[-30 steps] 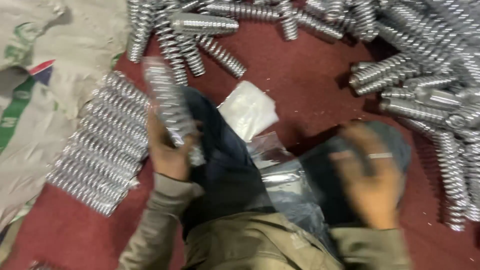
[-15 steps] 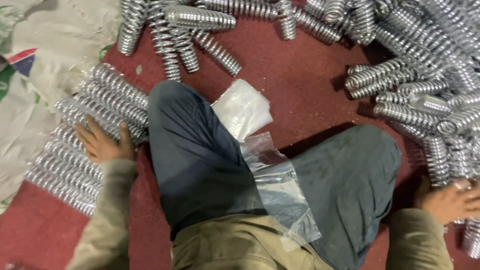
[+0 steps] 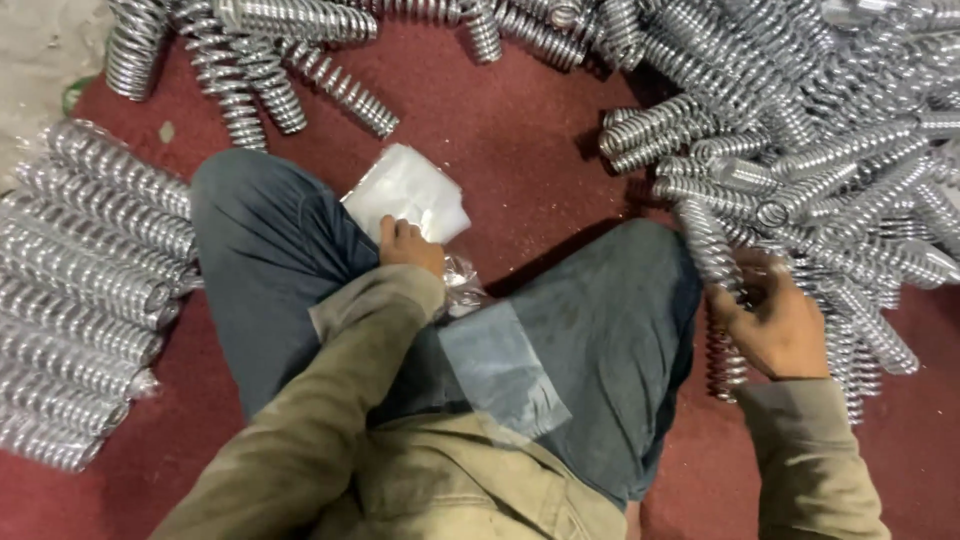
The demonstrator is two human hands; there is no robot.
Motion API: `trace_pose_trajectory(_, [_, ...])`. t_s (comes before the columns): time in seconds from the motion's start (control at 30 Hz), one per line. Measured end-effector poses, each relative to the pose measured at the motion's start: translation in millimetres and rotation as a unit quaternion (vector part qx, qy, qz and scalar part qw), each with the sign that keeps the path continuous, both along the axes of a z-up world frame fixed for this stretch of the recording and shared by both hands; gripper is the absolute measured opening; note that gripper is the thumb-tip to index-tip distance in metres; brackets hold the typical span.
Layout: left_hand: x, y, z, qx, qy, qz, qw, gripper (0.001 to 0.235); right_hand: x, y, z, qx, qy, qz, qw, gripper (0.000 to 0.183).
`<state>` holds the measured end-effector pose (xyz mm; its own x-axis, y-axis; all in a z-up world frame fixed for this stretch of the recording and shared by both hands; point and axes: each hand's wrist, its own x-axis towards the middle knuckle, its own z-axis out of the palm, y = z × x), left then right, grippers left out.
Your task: The person packs metal springs into small plastic bags while sitting on the floor, handling the springs and bags by hand and placing them into piles on a red surface.
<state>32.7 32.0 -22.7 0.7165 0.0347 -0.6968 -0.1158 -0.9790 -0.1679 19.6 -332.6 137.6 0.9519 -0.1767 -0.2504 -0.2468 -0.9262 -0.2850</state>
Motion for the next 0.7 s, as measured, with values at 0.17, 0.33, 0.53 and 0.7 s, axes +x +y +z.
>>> trace_pose_trajectory(0.17, [-29, 19, -31, -0.263, -0.230, 0.168, 0.922, 0.012, 12, 76, 41, -0.027, -0.026, 0.241, 0.970, 0.060])
trace_pose_trajectory(0.33, [-68, 49, 63, -0.652, -0.305, 0.407, 0.562, 0.025, 10, 173, -12, 0.010, -0.200, 0.310, 0.930, 0.033])
trace_pose_trajectory(0.53, [-111, 77, 204, -0.742, -0.428, 0.271, 0.440, 0.050, -20, 222, -53, 0.003, -0.322, 0.290, 0.901, 0.027])
trace_pose_trajectory(0.7, [-107, 54, 166, -0.584, -0.450, 0.054, 0.674, 0.031, -35, 200, 32, 0.525, -0.220, 0.245, 0.785, 0.049])
